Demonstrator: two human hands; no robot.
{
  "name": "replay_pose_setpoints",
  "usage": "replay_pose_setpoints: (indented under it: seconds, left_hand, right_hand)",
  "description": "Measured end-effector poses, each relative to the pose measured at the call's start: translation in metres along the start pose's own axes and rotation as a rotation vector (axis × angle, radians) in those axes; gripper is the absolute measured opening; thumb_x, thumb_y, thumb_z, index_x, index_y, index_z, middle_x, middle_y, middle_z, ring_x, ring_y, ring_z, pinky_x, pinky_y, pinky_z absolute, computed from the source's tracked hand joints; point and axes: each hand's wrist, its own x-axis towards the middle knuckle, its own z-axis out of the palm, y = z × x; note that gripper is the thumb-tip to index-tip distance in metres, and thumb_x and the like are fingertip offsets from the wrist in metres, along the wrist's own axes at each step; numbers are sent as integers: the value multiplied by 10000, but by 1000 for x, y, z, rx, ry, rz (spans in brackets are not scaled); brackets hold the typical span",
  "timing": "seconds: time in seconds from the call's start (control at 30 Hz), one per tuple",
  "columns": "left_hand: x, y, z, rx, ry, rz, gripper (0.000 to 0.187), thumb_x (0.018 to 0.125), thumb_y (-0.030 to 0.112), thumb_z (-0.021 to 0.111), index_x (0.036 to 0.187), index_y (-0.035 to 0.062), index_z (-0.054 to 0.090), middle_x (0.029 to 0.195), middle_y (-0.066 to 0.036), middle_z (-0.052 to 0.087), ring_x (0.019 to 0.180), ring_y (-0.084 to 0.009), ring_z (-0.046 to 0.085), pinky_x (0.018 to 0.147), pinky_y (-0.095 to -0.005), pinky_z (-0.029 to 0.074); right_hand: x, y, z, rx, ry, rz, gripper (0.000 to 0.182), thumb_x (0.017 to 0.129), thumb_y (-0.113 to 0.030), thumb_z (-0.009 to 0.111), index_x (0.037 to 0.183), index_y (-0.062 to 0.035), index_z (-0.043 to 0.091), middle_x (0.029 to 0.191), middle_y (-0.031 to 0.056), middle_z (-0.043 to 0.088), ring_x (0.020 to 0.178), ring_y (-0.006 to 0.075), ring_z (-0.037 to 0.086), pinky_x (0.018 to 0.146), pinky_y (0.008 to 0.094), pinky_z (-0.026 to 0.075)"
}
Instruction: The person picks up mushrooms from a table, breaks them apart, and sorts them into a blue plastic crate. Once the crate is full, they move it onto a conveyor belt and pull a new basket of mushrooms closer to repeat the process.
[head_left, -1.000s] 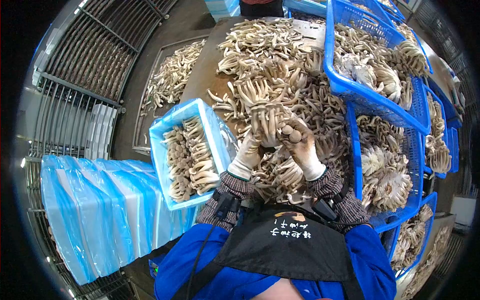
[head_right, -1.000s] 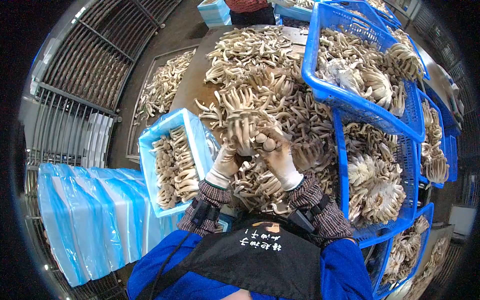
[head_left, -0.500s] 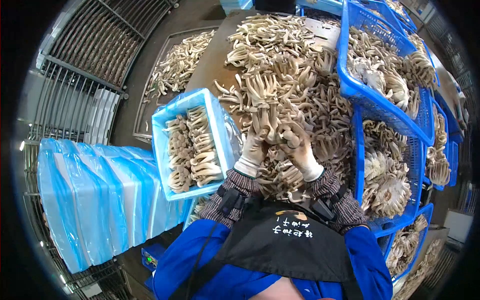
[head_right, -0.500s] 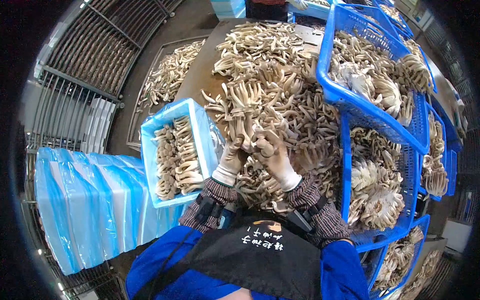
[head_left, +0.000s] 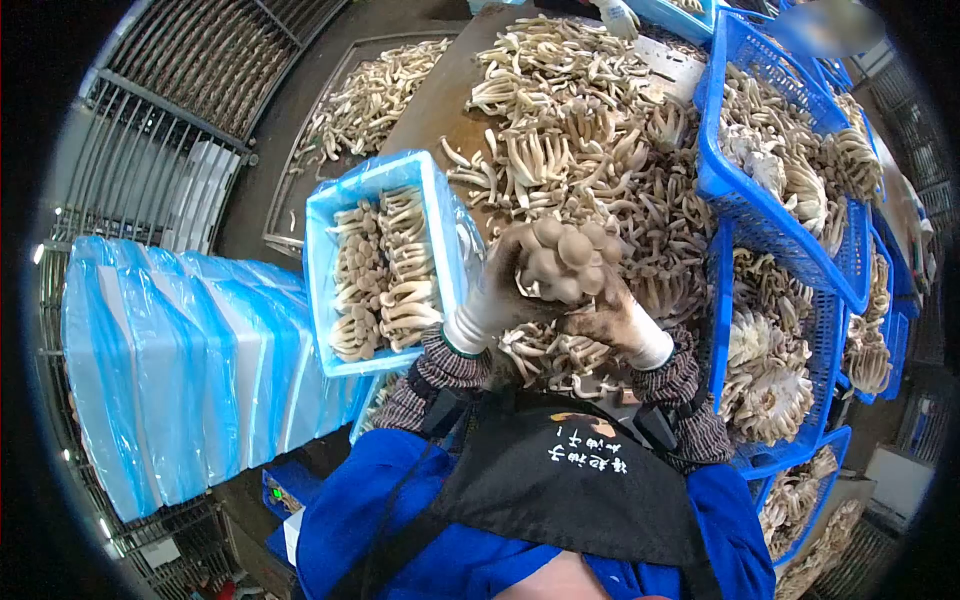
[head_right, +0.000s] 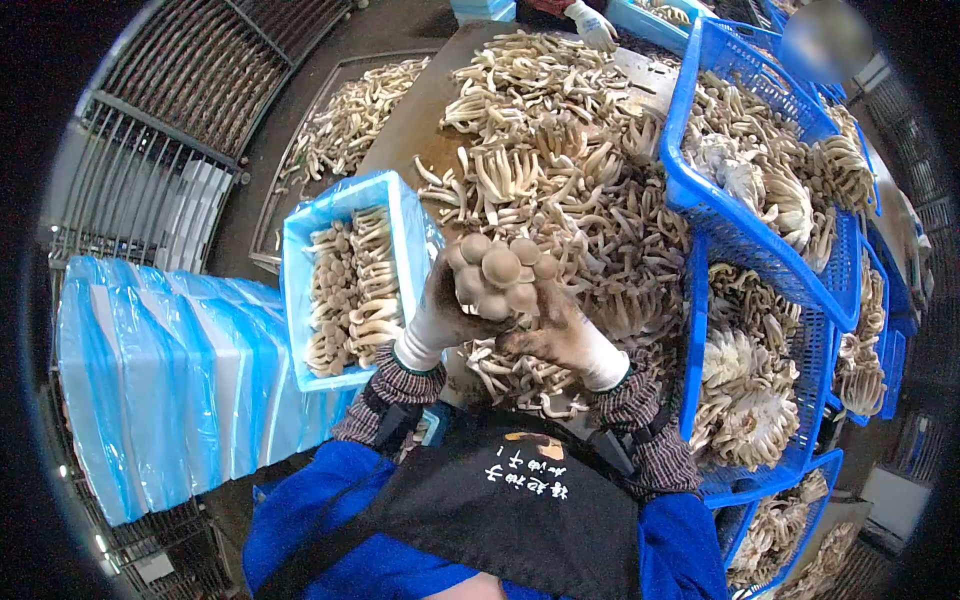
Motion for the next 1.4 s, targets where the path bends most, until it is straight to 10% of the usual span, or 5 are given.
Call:
replay_pose_setpoints:
  seconds: [0.13,0.23,0.53,0.7,1.4]
  left_hand:
    - [-5,33,3,676,79,591,661,646,241,875,1188,62,543,1130,-144,600,1010,-372,607,878,-465,491]
    - [-25,42,-8,647,73,366,657,649,229,873,1190,51,545,1121,-145,604,992,-363,612,871,-437,498]
    - [-81,11,-10,-77,242,56,1060,668,234,890,1485,91,230,1437,-88,411,1314,-223,448,1110,-382,381]
    - [-107,4,-30,-390,430,95,852,784,113,650,1508,60,203,1455,-98,366,1362,-224,369,1144,-377,307]
    - [-196,21,-184,-565,1036,88,310,956,146,598,1251,66,549,1145,-30,571,1046,-132,555,930,-310,473]
  right_hand:
    - [0,36,5,844,72,192,596,962,-411,534,1404,-28,415,1346,120,501,1220,255,524,1058,380,409]
    - [7,-21,37,-328,211,-54,573,883,-271,673,1352,-26,453,1313,128,512,1220,261,516,1050,381,407]
    - [34,-4,90,583,4,-39,514,1060,-416,320,1415,-53,394,1382,122,491,1281,257,495,1089,390,414]
    - [66,46,116,254,136,103,536,903,72,598,1394,-34,410,1379,106,499,1282,191,495,1056,319,432]
    - [258,109,153,-68,40,127,448,847,-51,663,1272,-2,530,1186,197,622,1102,284,629,944,373,507]
